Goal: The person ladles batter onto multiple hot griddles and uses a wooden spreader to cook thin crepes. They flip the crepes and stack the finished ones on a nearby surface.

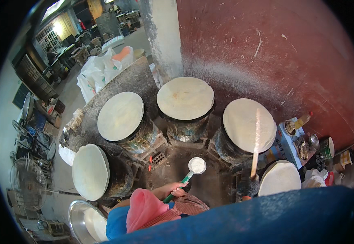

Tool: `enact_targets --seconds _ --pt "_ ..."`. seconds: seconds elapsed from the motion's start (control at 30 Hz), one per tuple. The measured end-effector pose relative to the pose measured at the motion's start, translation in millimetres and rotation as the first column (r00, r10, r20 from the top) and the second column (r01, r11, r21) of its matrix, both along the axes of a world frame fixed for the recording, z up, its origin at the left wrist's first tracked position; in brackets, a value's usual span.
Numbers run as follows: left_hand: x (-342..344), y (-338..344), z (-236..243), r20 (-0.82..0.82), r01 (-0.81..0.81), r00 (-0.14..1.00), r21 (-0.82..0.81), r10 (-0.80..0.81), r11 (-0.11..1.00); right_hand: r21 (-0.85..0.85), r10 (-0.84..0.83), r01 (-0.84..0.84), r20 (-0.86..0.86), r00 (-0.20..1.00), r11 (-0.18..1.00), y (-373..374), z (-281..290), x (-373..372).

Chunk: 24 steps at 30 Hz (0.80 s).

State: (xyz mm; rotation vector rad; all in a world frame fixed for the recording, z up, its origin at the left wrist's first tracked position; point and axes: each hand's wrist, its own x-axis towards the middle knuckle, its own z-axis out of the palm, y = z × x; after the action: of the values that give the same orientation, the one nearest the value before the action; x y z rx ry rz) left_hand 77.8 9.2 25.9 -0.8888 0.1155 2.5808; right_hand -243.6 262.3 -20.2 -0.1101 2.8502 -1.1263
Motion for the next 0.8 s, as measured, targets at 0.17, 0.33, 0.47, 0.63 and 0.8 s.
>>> enact_targets --seconds 0.17,0.33,0.47,0.63,0.8 --pt "-5.0 -47.1 -2.5 -0.043 -0.042 0.998 0.021 0.043 0.999 -0.48 0.219 -0.114 0.168 0.961 0.87 -61.1 -43.4 12.3" --pt "-12.7 -60.3 -8.4 -0.032 -0.155 0.987 0.048 0.157 0.987 -0.446 0.44 -0.344 0.129 0.889 0.826 -94.0 -48.0 10.0" --pt "-14.6 -52.4 -3.7 -0.008 -0.263 0.964 0.109 0.266 0.958 -0.141 0.355 -0.339 0.103 0.929 0.93 -112.4 -24.0 -4.1" --pt "-18.5 -30.1 0.2 0.061 -0.383 0.923 0.238 0.38 0.893 0.411 0.499 -0.416 -0.114 0.859 0.811 -110.1 -4.9 -18.0" --pt "-28.4 -8.8 -8.2 0.103 -0.431 0.9 0.338 0.423 0.836 0.597 0.671 -0.503 -0.081 0.737 0.624 -86.0 -9.9 -22.0"
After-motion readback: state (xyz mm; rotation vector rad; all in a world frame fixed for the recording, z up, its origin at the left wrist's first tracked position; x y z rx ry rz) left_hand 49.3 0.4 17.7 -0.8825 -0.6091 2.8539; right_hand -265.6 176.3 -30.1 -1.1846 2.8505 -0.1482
